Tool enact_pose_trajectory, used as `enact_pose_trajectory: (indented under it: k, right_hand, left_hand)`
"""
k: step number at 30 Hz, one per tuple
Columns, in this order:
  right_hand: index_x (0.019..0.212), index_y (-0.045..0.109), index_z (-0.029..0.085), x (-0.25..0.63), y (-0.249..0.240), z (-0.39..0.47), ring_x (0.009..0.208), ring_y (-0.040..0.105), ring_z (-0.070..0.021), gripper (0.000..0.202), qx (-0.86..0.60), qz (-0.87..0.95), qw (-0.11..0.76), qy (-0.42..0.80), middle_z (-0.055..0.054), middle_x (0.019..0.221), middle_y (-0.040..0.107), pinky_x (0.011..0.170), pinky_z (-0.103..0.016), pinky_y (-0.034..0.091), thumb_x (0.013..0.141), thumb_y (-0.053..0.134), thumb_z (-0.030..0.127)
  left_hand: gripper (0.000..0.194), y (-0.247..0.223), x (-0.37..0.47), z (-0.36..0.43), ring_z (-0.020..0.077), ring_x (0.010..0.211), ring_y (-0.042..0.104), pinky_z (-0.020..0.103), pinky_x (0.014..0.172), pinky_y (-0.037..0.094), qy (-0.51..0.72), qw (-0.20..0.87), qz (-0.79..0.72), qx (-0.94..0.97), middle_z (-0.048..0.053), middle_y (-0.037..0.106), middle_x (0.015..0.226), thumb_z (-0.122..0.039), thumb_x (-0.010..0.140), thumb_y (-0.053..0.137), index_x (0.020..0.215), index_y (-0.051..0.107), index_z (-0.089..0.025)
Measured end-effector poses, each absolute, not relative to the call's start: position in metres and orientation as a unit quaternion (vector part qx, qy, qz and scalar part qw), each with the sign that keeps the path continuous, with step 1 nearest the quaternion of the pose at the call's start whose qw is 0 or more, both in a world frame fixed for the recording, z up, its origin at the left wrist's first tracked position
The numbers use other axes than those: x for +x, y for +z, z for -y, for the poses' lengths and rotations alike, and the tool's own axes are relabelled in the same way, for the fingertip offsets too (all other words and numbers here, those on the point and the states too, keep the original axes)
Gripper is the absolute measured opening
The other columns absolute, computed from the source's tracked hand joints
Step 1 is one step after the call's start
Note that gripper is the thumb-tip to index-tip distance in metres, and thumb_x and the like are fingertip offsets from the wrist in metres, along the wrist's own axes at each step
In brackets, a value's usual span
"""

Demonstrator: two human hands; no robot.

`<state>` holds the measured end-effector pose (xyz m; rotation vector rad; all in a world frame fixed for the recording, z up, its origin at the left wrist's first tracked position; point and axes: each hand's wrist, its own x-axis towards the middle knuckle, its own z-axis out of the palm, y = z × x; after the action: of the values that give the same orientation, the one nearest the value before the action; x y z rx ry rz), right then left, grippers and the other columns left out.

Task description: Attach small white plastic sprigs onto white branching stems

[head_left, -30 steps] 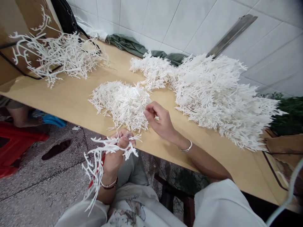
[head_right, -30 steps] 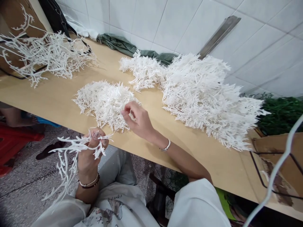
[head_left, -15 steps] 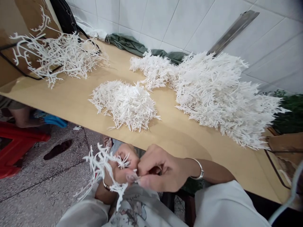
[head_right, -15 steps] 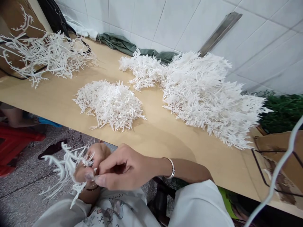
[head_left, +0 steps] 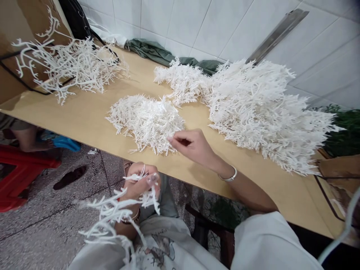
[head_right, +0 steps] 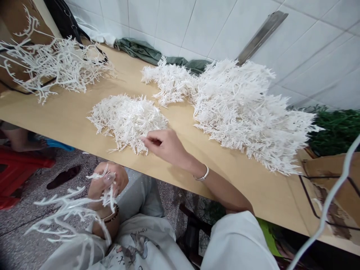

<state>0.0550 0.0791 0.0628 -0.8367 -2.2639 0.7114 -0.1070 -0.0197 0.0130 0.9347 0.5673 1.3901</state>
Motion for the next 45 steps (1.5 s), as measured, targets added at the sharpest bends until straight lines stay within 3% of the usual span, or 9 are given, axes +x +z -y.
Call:
enact_pose_trajectory:
  k: [5,10,14,18,26,30,36,40,45]
  right_hand:
    - [0.051,0.025,0.017,0.067,0.048,-0.110,0.046,0.024,-0.0069,0.054,-0.415,0.868,0.255,0.094,0.005,0.047,0.023,0.051,-0.026,0.018,0.092,0.048,0.042]
    - [0.058,0.044,0.017,0.070,0.042,-0.113,0.048,0.036,-0.0092,0.044,-0.475,0.860,0.187,-0.005,0.001,0.055,0.045,0.051,-0.026,0.019,0.092,0.046,0.045]
    - [0.087,0.055,0.014,0.065,0.049,-0.103,0.052,0.041,-0.0107,0.036,-0.467,0.845,0.259,-0.040,-0.005,0.078,0.057,0.050,-0.025,0.024,0.090,0.049,0.049]
    - [0.081,0.055,0.015,0.056,0.063,-0.075,0.053,0.042,-0.0090,0.032,-0.365,0.864,0.333,0.095,-0.002,0.071,0.055,0.051,-0.023,0.031,0.091,0.052,0.045]
    - [0.072,0.054,0.015,0.046,0.075,-0.029,0.057,0.043,-0.0074,0.030,-0.214,0.883,0.240,0.343,0.002,0.064,0.049,0.053,-0.020,0.034,0.093,0.050,0.036]
    - [0.069,0.048,0.016,0.045,0.075,-0.024,0.052,0.038,-0.0059,0.022,-0.202,0.874,0.271,0.349,0.005,0.059,0.039,0.050,-0.019,0.032,0.090,0.049,0.019]
    - [0.075,0.049,0.017,0.045,0.076,-0.023,0.054,0.041,-0.0064,0.018,-0.211,0.854,0.344,0.329,0.004,0.062,0.044,0.050,-0.018,0.036,0.092,0.048,0.020]
    - [0.076,0.048,0.018,0.047,0.076,-0.023,0.053,0.042,-0.0072,0.014,-0.184,0.870,0.419,0.181,0.003,0.061,0.045,0.049,-0.019,0.037,0.089,0.052,0.015]
    - [0.070,0.051,0.018,0.049,0.079,-0.017,0.051,0.047,-0.0105,0.015,-0.146,0.900,0.406,-0.060,0.001,0.055,0.055,0.048,-0.024,0.040,0.083,0.057,0.015]
  left_hand:
    - [0.045,0.030,-0.102,0.022,0.0058,0.028,0.039,0.018,0.029,0.023,0.569,0.638,-0.379,0.353,0.001,0.055,0.040,-0.055,0.074,0.067,0.054,0.064,-0.014]
    - [0.044,0.030,-0.100,0.019,0.0055,0.033,0.044,0.017,0.034,0.027,0.576,0.623,-0.401,0.346,0.000,0.056,0.043,-0.055,0.072,0.068,0.055,0.064,-0.015]
    - [0.042,0.027,-0.098,0.018,0.0058,0.037,0.043,0.019,0.037,0.028,0.604,0.589,-0.413,0.344,-0.001,0.055,0.047,-0.056,0.075,0.066,0.062,0.066,-0.016]
    - [0.040,0.021,-0.093,0.014,0.0097,0.054,0.048,0.023,0.050,0.038,0.686,0.488,-0.382,0.380,0.002,0.059,0.069,-0.056,0.082,0.058,0.074,0.069,-0.018]
    - [0.046,0.013,-0.084,0.010,0.0212,0.100,0.052,0.030,0.078,0.044,0.736,0.419,-0.326,0.421,0.007,0.057,0.107,-0.059,0.090,0.038,0.096,0.067,-0.023]
    - [0.042,0.020,-0.082,0.017,0.0204,0.094,0.054,0.029,0.077,0.046,0.723,0.467,-0.314,0.401,0.007,0.055,0.102,-0.058,0.086,0.048,0.093,0.066,-0.020]
    - [0.046,0.028,-0.078,0.020,0.0194,0.086,0.055,0.031,0.075,0.048,0.758,0.521,-0.242,0.308,0.006,0.055,0.099,-0.063,0.082,0.048,0.096,0.063,-0.021]
    - [0.040,0.018,-0.089,0.019,0.0149,0.080,0.051,0.026,0.073,0.045,0.797,0.408,-0.289,0.339,0.003,0.055,0.092,-0.049,0.071,0.072,0.100,0.061,-0.023]
    - [0.015,0.011,-0.101,0.034,0.0083,0.054,0.040,0.022,0.053,0.033,0.727,0.384,-0.374,0.428,-0.003,0.048,0.061,-0.025,0.083,0.064,0.072,0.058,-0.017]
